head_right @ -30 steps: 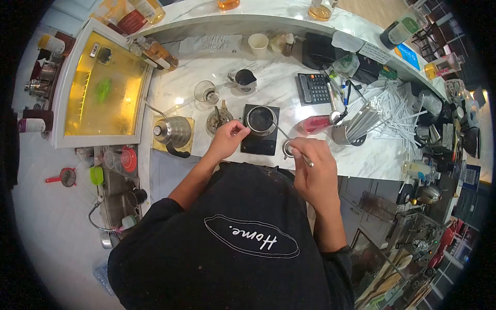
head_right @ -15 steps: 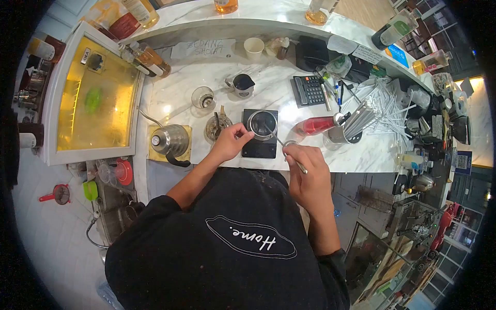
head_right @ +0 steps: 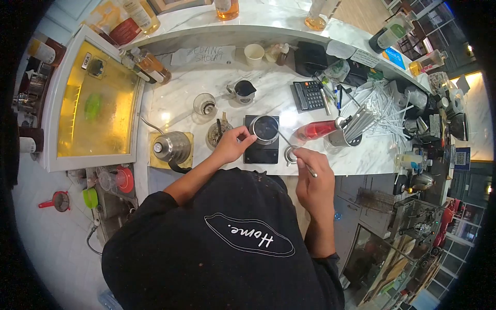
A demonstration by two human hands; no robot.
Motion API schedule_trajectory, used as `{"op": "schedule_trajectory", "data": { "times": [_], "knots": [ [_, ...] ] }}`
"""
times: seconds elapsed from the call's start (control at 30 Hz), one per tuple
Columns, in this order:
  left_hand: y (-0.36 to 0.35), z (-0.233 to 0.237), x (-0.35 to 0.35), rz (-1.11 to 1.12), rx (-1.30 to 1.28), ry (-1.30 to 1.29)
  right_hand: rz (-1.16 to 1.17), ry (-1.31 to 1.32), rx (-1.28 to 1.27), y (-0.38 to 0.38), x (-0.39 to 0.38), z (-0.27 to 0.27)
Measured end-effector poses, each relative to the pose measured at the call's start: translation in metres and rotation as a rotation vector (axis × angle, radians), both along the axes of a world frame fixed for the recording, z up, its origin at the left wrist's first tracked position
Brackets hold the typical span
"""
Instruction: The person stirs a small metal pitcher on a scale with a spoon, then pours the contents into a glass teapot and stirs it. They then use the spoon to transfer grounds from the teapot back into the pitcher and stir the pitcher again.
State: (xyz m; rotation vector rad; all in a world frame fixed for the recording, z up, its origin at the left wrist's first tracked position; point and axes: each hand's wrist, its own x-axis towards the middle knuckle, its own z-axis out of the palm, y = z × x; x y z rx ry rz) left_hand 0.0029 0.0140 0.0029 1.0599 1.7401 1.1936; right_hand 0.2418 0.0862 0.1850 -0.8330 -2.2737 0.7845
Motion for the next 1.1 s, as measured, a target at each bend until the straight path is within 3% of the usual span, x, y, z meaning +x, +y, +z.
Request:
{"op": "schedule_trajectory", "data": {
  "times": [0.4,0.7,0.9,1.1],
  "knots": [
    [0.002,0.015,-0.007,-0.075,-0.105,0.000,0.023,-0.034,0.137,0.003,-0.006,0.009],
    [-0.001,0.014,-0.001,0.001,-0.077,-0.011,0.115,-0.035,0.099,-0.001,-0.012,0.013],
    [-0.004,0.021,0.000,0.012,-0.096,0.018,0.018,-0.046,0.088,0.002,0.004,0.009],
    [-0.003,0.014,0.002,0.003,-0.066,0.017,0.065,-0.028,0.079,-0.002,-0.004,0.007]
  ]
}}
